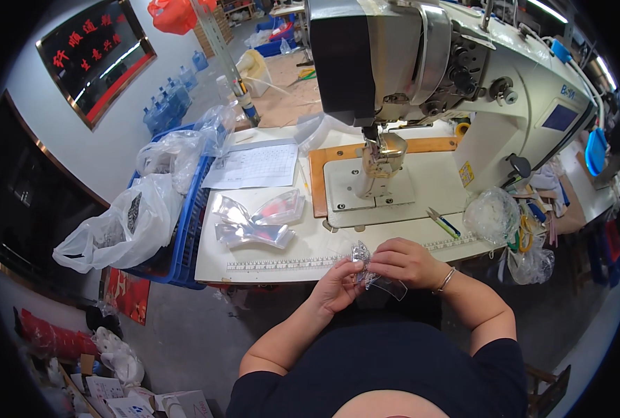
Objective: The person handles small, shiny, silver-colored fabric pieces, likely hair bows, at a sewing station. They repeatedly fold and align the pieces by hand, then place them under the presser foot of a sewing machine to stitch them. The person removes the stitched items and repeats the process with new pieces from a nearby pile.
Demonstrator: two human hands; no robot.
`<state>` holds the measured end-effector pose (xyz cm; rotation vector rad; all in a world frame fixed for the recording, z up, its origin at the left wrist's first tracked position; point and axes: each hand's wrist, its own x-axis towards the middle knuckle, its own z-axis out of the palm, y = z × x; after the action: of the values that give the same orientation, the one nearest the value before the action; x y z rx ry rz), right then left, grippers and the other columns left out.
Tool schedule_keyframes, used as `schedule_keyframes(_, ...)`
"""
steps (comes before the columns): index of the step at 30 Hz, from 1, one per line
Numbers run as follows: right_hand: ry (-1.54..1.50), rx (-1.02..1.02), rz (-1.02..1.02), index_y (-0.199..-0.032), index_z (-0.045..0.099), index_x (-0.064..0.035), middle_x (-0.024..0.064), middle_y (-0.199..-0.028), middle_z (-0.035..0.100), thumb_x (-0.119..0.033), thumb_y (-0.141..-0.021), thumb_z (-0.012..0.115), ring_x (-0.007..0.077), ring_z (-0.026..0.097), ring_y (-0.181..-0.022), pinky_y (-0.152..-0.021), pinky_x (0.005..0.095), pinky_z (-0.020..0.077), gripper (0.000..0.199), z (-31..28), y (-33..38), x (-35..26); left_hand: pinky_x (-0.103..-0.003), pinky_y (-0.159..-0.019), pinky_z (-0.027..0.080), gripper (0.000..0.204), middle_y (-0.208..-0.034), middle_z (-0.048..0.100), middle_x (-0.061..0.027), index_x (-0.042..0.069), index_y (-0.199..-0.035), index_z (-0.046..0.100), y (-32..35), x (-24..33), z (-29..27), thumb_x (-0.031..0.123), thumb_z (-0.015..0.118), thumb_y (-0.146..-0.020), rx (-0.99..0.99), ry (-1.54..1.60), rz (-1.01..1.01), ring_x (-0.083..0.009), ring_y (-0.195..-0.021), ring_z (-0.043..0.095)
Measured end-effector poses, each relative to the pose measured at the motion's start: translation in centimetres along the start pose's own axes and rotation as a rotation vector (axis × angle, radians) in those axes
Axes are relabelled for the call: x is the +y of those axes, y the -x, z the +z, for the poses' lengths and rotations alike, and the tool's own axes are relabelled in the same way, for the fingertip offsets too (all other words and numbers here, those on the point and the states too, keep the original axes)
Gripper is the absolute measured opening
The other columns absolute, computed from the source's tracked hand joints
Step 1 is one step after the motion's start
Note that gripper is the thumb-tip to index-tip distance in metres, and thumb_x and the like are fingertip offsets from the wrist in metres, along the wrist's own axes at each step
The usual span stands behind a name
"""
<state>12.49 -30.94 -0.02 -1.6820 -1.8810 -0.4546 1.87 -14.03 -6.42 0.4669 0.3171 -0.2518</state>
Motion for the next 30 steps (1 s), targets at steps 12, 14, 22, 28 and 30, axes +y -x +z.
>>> schedule_keyframes(12, -1.077, 0.369, 1.048, -0.084, 0.062, 0.0004, 0.0033, -0.075, 0.061, -0.009, -0.079, 0.065, 0.0089, 0.055, -0.068, -0.064, 0.0222, 0.0451, 0.011, 1.1, 0.9, 1.3, -0.041, -0.099, 0.033, 0.076, -0.127, 0.043, -0.0151, 0.003, -0.134, 0.029, 2.1, 4.3, -1.7, 0.016, 0.070, -0.072, 0.041, -0.777, 0.884, -0.0261, -0.118, 0.041)
schedule_keyframes(14, -1.194, 0.372, 1.076, -0.083, 0.062, 0.0008, 0.0035, -0.074, 0.060, -0.011, -0.080, 0.065, 0.0091, 0.054, -0.067, -0.064, 0.0224, 0.0449, 0.013, 2.0, 0.7, 1.2, -0.041, -0.099, 0.032, 0.079, -0.127, 0.043, -0.0140, 0.003, -0.135, 0.027, 1.4, 4.7, -0.1, 0.016, 0.071, -0.071, -0.081, -0.851, 0.723, -0.0254, -0.118, 0.041)
schedule_keyframes(22, -1.189, 0.433, 1.106, -0.083, 0.061, 0.0015, 0.0031, -0.073, 0.060, -0.009, -0.080, 0.064, 0.0093, 0.054, -0.068, -0.064, 0.0227, 0.0442, 0.011, 3.3, 0.0, 0.6, -0.031, -0.089, 0.042, 0.055, -0.118, 0.049, -0.0107, 0.000, -0.124, 0.038, -1.2, 3.7, 2.7, 0.007, 0.064, -0.077, -0.274, -0.793, 0.371, -0.0174, -0.106, 0.049)
schedule_keyframes(28, -1.145, 0.526, 1.118, -0.082, 0.061, 0.0017, 0.0044, -0.072, 0.060, -0.008, -0.079, 0.064, 0.0101, 0.053, -0.066, -0.062, 0.0226, 0.0440, 0.011, 3.8, -0.2, 1.5, -0.023, -0.068, 0.048, 0.029, -0.087, 0.062, -0.0086, -0.003, -0.104, 0.052, -3.0, 3.2, 2.9, 0.005, 0.064, -0.079, 0.027, -0.951, 0.586, -0.0121, -0.072, 0.059)
schedule_keyframes(30, -1.196, 0.550, 1.126, -0.081, 0.061, 0.0016, 0.0048, -0.072, 0.060, -0.008, -0.079, 0.064, 0.0106, 0.054, -0.066, -0.062, 0.0226, 0.0441, 0.010, 3.7, -0.5, 1.9, -0.023, -0.067, 0.049, 0.028, -0.085, 0.062, -0.0082, -0.003, -0.103, 0.053, -3.7, 4.2, 2.3, 0.005, 0.065, -0.079, -0.008, -0.955, 0.550, -0.0119, -0.074, 0.060)
